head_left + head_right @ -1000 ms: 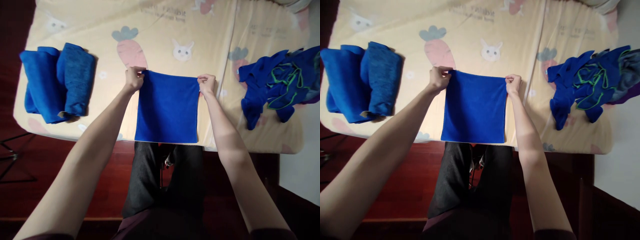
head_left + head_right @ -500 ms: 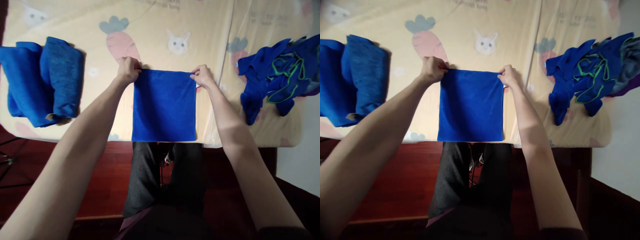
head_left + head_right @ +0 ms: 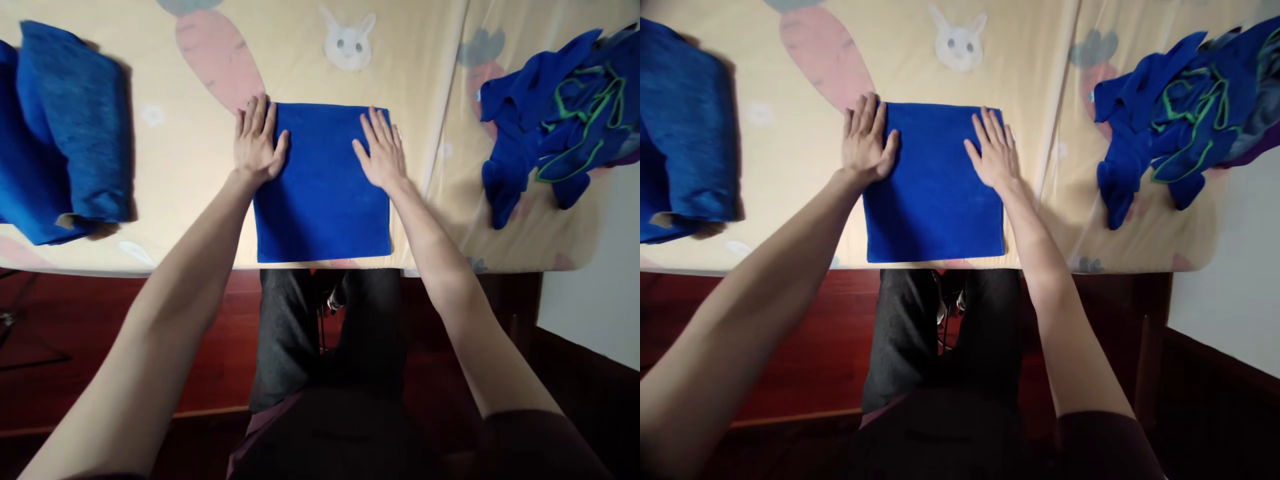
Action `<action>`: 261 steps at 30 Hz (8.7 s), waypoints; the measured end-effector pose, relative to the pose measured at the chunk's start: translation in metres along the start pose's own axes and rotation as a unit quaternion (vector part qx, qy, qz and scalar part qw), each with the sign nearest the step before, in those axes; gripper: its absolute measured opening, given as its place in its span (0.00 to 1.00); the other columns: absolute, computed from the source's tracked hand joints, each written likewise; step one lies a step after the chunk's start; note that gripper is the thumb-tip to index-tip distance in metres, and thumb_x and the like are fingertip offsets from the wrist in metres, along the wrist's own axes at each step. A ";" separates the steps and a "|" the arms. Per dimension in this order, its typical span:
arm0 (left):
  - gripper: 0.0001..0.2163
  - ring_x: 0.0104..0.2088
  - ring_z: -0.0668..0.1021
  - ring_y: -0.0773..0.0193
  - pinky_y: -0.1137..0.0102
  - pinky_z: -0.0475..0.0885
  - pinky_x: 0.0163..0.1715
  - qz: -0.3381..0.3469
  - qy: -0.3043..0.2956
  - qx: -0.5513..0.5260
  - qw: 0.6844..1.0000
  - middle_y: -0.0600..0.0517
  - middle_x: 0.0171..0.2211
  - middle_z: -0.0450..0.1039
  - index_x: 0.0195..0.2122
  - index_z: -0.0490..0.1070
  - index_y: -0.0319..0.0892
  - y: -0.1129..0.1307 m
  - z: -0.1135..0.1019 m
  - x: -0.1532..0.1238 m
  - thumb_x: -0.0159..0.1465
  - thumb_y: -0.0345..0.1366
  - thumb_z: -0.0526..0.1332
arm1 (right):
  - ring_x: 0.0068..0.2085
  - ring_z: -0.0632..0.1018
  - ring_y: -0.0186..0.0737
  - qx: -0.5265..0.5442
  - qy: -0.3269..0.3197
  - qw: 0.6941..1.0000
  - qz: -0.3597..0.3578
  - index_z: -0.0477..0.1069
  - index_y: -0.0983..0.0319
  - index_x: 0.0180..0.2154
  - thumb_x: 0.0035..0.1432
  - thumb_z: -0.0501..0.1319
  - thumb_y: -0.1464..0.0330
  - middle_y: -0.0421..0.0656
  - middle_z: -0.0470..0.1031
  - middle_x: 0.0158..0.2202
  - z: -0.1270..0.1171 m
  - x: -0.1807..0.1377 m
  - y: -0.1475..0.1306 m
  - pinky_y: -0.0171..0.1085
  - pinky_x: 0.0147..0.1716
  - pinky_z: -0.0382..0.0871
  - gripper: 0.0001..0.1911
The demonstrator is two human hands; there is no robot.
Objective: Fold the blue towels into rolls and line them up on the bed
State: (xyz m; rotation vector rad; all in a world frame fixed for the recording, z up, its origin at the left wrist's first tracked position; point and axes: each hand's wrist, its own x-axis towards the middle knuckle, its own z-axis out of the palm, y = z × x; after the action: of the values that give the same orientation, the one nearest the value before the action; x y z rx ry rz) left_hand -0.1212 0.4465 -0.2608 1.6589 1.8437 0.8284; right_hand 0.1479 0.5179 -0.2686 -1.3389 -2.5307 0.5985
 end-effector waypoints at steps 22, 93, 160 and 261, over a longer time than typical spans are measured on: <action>0.39 0.78 0.38 0.48 0.47 0.43 0.75 -0.078 -0.015 -0.035 0.996 0.51 0.79 0.40 0.77 0.52 0.46 0.053 0.024 -0.205 0.68 0.55 0.56 | 0.79 0.42 0.49 -0.036 -0.036 0.997 0.055 0.43 0.63 0.77 0.74 0.46 0.56 0.46 0.41 0.79 -0.004 -0.172 -0.068 0.57 0.77 0.34 0.37; 0.22 0.61 0.76 0.56 0.56 0.69 0.66 0.055 0.056 -0.017 0.997 0.46 0.53 0.79 0.48 0.74 0.45 -0.015 0.003 -0.262 0.57 0.21 0.50 | 0.59 0.80 0.46 0.145 0.165 0.975 0.007 0.78 0.57 0.52 0.50 0.54 0.83 0.44 0.82 0.56 0.014 -0.267 -0.028 0.50 0.64 0.69 0.31; 0.17 0.45 0.73 0.51 0.58 0.72 0.52 0.009 0.101 0.045 0.994 0.43 0.40 0.75 0.54 0.80 0.44 -0.011 0.000 -0.257 0.73 0.42 0.56 | 0.29 0.76 0.38 0.272 0.275 0.908 0.160 0.73 0.61 0.44 0.66 0.60 0.54 0.43 0.75 0.32 0.033 -0.256 -0.024 0.36 0.33 0.76 0.17; 0.12 0.52 0.78 0.53 0.55 0.78 0.55 0.026 0.176 0.026 0.984 0.43 0.55 0.75 0.44 0.82 0.47 -0.010 0.005 -0.251 0.72 0.40 0.57 | 0.39 0.78 0.41 0.143 0.331 0.925 0.120 0.74 0.58 0.44 0.68 0.60 0.61 0.47 0.75 0.43 0.033 -0.247 -0.031 0.40 0.44 0.79 0.10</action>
State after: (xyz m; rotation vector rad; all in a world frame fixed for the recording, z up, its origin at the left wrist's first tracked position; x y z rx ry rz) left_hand -0.0954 0.1972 -0.2765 1.6817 2.0763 1.1684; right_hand 0.2516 0.2896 -0.2843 -1.4401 -1.6907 0.4330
